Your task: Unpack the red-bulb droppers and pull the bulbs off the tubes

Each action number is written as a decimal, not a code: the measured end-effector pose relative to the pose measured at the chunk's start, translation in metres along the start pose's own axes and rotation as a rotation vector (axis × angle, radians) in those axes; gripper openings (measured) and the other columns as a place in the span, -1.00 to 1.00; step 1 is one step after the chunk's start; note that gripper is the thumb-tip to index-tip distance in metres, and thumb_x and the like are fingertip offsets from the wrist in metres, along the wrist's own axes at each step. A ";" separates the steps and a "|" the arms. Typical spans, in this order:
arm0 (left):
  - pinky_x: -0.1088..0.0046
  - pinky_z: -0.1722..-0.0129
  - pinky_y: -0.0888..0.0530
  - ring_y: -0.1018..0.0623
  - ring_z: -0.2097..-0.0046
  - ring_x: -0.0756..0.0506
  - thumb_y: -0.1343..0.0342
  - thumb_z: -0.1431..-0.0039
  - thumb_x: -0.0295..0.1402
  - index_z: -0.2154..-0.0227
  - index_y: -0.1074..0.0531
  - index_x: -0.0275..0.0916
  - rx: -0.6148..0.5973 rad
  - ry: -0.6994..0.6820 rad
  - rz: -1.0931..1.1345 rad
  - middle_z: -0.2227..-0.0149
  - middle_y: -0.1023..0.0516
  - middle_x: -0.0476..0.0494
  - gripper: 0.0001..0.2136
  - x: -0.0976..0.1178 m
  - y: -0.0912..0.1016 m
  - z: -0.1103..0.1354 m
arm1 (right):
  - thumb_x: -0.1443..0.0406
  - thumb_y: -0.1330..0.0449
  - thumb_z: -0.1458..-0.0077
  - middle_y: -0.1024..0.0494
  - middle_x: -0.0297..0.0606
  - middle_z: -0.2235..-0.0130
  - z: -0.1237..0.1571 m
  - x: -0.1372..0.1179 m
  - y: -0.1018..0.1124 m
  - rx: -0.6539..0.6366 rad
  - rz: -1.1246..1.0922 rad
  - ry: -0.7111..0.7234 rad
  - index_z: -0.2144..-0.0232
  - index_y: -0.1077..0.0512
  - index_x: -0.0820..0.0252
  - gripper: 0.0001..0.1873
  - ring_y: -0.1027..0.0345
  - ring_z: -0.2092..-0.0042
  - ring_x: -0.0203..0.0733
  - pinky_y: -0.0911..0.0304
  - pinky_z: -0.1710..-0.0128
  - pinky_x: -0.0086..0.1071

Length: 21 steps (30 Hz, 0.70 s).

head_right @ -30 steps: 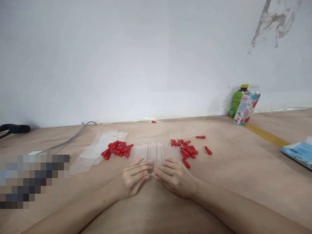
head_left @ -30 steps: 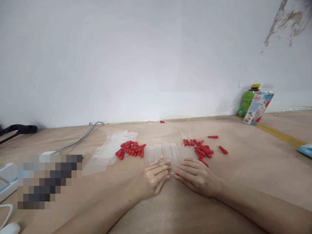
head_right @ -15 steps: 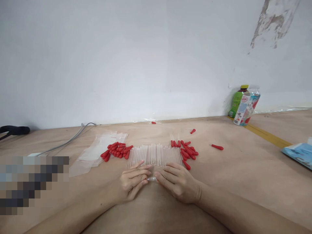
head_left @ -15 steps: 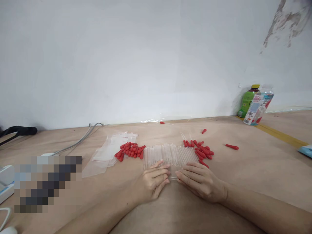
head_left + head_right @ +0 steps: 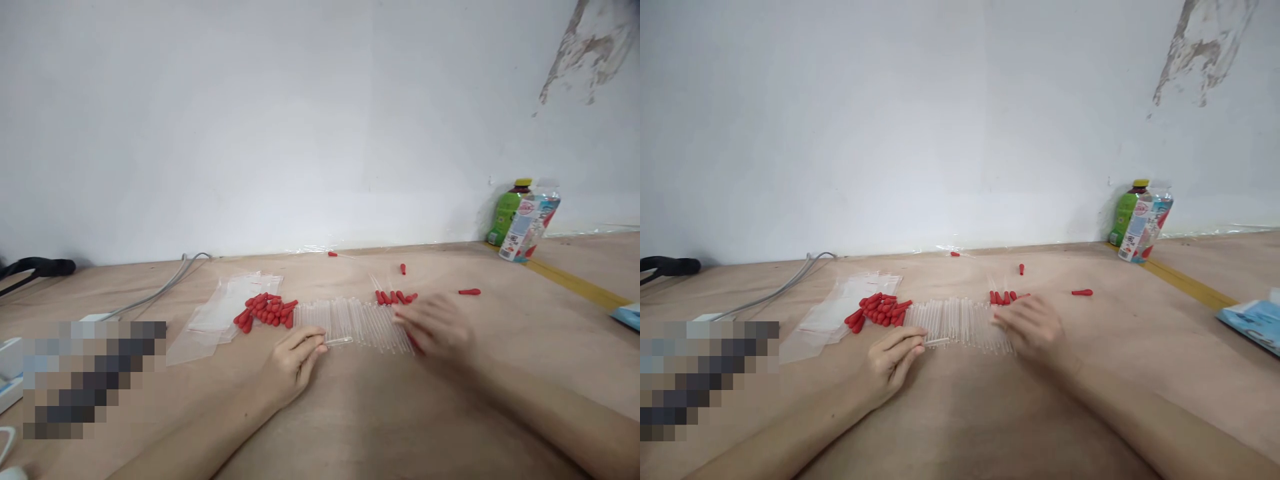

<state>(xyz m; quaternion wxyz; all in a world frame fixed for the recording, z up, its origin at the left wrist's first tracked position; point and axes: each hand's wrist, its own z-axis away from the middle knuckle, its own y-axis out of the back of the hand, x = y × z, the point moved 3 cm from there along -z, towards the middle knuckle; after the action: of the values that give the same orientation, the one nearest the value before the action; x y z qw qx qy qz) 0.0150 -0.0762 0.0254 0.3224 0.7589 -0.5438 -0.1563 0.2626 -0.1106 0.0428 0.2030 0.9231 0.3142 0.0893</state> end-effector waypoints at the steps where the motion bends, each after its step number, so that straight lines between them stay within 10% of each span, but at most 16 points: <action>1: 0.48 0.33 -0.45 -0.46 0.30 -0.01 0.06 -0.16 -0.53 0.25 -0.38 -0.29 0.003 0.043 -0.022 0.28 -0.43 -0.17 -0.84 -0.001 -0.001 -0.002 | 0.31 -0.12 -0.05 -0.53 -0.28 0.41 -0.003 0.015 0.002 0.011 0.022 -0.136 0.35 -0.47 0.14 -0.87 -0.36 0.39 -0.26 -0.25 0.32 -0.33; 9: 0.46 0.41 -0.40 -0.32 0.37 -0.03 0.20 -0.12 -0.59 0.06 -0.27 -0.33 -0.116 0.054 -0.187 0.37 -0.26 -0.14 -0.66 0.002 -0.036 -0.043 | 0.21 -0.09 0.01 -0.51 -0.22 0.31 0.015 0.111 0.000 -0.340 0.070 -0.957 0.24 -0.43 0.23 -0.70 -0.34 0.33 -0.22 -0.22 0.32 -0.37; 21: 0.40 0.27 -0.43 -0.38 0.28 -0.10 0.10 -0.10 -0.56 0.36 -0.33 -0.32 -0.335 -0.052 -0.216 0.38 -0.40 -0.15 -0.88 0.020 -0.078 -0.059 | 0.13 -0.12 0.12 -0.53 -0.32 0.47 0.041 0.129 -0.015 -0.568 0.038 -1.093 0.50 -0.49 0.16 -0.75 -0.37 0.39 -0.21 -0.17 0.46 -0.45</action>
<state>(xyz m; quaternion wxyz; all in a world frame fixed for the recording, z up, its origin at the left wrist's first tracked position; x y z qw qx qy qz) 0.1134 -0.0601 0.0195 0.4113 0.7443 -0.4340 -0.2976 0.3677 -0.0338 0.0042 0.5709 0.7507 0.1121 -0.3132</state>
